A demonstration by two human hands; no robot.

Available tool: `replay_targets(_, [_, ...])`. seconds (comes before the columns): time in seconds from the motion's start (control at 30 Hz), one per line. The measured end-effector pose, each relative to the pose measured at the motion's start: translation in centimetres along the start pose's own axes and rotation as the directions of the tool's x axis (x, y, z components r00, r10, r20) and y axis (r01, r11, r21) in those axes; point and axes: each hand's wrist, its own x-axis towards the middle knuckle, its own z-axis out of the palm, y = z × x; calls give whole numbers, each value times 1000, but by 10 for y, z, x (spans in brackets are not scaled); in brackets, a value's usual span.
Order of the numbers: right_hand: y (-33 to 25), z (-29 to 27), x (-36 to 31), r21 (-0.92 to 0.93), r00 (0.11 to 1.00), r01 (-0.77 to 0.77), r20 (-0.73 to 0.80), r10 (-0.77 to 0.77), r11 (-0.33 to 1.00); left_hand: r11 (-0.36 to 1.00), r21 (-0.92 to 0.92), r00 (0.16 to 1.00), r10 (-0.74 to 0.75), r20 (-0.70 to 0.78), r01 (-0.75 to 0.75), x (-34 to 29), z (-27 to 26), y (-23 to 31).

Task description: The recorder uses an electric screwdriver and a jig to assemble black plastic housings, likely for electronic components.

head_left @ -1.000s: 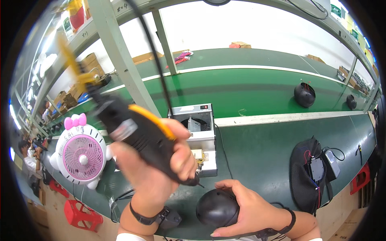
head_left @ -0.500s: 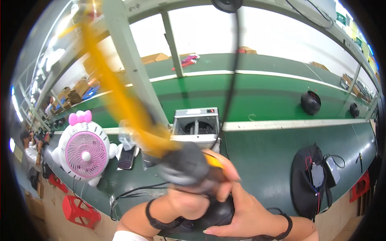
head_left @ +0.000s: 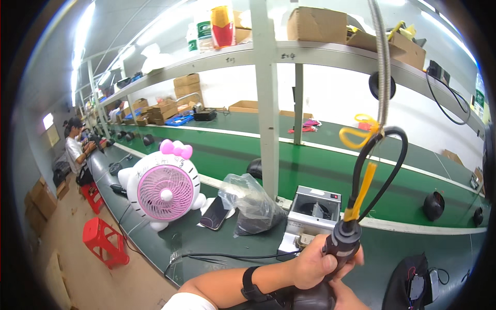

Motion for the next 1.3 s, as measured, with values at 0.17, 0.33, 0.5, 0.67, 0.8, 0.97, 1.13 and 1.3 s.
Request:
replay_targets(0.17, [0, -10, 10, -8, 998, -61, -3, 61, 998, 918, 247, 896, 369, -248, -310, 10, -16, 39])
replay_targets(0.33, [34, -11, 26, -6, 997, 70, -44, -71, 997, 847, 472, 828, 436, -352, -244, 29, -68, 21])
replay_targets(0.5, [45, -12, 23, 78, 990, 113, -92, -106, 991, 908, 395, 876, 299, -378, -140, 40, -68, -1])
replay_targets(0.67, [66, -11, 23, 70, 988, 137, -76, -132, 988, 975, 221, 920, 102, -378, -17, 27, -45, 10])
replay_targets(0.8, [67, -9, 35, 91, 947, 306, -131, -293, 948, 993, 81, 936, 106, -335, -83, 14, -28, 29])
replay_targets(0.97, [75, -13, 27, 19, 958, 276, -84, -273, 961, 997, 76, 950, 52, -308, -30, 4, -27, 28])
replay_targets(1.13, [79, -14, 20, 8, 945, 302, -134, -298, 953, 980, 178, 896, 1, -444, 87, 5, -27, 15])
replay_targets(1.3, [71, -15, 16, 34, 941, 302, -174, -292, 953, 995, 77, 928, -30, -370, 63, 3, -19, 8])
